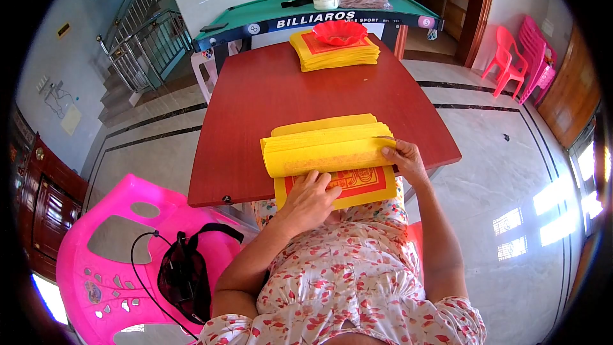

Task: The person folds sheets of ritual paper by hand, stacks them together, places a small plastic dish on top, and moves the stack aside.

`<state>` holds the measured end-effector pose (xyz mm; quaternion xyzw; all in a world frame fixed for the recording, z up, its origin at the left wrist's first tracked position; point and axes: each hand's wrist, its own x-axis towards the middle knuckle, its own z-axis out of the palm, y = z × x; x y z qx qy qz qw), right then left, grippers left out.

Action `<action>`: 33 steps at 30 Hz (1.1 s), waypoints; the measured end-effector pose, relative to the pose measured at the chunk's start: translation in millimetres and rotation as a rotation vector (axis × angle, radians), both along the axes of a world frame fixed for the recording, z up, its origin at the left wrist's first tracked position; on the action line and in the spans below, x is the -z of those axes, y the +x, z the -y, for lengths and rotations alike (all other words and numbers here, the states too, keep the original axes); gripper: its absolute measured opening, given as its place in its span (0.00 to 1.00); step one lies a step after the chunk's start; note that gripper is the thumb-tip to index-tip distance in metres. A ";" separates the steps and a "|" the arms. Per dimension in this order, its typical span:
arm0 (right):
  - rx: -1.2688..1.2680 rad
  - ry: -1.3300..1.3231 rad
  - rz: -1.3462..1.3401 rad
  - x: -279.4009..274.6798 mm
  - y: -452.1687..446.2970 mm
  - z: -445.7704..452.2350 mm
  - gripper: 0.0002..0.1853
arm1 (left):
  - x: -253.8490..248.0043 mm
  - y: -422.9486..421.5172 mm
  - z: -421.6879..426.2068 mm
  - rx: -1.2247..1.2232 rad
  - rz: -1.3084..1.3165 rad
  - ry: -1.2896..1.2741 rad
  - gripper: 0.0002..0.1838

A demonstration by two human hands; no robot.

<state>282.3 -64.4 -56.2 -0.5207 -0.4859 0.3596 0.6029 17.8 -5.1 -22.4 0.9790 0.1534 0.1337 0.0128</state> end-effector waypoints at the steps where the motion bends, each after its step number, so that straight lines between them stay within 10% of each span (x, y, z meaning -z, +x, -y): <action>1: -0.002 0.000 0.002 0.1 0.3 -0.2 0.16 | -0.3 0.0 0.3 0.000 0.001 0.009 0.18; 33: 0.017 0.005 0.017 -2.4 -1.3 0.7 0.16 | 0.2 -1.5 -1.5 0.010 -0.008 -0.005 0.22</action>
